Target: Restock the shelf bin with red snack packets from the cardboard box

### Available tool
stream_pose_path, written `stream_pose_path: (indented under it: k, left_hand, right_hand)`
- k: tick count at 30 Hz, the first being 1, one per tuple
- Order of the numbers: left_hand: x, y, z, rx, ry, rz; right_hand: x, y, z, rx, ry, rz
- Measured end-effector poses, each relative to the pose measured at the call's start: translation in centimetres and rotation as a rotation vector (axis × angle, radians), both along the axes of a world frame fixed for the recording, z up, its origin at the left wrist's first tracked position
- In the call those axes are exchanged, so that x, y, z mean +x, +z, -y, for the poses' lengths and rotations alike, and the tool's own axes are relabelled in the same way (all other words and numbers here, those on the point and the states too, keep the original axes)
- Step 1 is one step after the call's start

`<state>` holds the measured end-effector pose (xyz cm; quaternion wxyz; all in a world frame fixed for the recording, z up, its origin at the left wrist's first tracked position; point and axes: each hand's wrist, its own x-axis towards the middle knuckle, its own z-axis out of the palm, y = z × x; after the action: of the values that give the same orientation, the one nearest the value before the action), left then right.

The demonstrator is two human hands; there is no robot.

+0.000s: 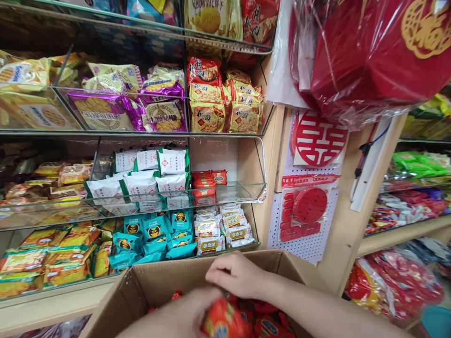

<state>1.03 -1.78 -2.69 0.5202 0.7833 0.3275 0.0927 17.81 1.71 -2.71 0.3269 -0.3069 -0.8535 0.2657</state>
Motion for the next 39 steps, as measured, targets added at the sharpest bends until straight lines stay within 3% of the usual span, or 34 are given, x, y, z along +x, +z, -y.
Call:
stream_pose_path:
  k: [3, 6, 10, 12, 17, 21, 25, 29, 35, 39]
  left_hand:
    - [-1.0, 1.9, -1.4, -0.161, 0.252, 0.399]
    - [-1.2, 2.6, -2.0, -0.178, 0.501, 0.567]
    - [-0.9, 2.6, -1.8, -0.222, 0.598, 0.632]
    - [-0.9, 2.7, -1.6, -0.239, 0.619, 0.618]
    - [-1.3, 3.8, -1.7, -0.336, 0.709, 0.696]
    - [-1.3, 4.0, -1.9, -0.3, 0.836, 0.719]
    - [-0.7, 3.2, -1.9, -0.208, 0.785, 0.674]
    - [-0.3, 2.7, -1.7, -0.223, 0.696, 0.641]
    - [-0.5, 2.5, -1.6, -0.383, 0.706, 0.646]
    - [-0.6, 1.0, -2.0, -0.183, 0.572, 0.636]
  right_hand:
    - [0.4, 1.3, -0.1, -0.296, -0.063, -0.32]
    - [0.6, 1.5, 0.0, -0.522, -0.013, -0.501]
    - [0.4, 1.0, 0.3, -0.657, 0.065, -0.496]
    - [0.2, 0.8, 0.4, -0.676, 0.037, -0.504]
    - [0.4, 1.6, 0.2, -0.572, -0.091, -0.616]
    - [0.8, 2.6, 0.1, -0.488, -0.176, -0.806]
    - [0.9, 2.7, 0.3, -0.524, -0.136, -0.868]
    - [0.6, 1.7, 0.2, -0.553, -0.083, -0.748]
    - [0.3, 0.6, -0.2, -0.228, -0.212, -0.479]
    - [0.0, 1.0, 0.7, -0.04, -0.251, -0.261]
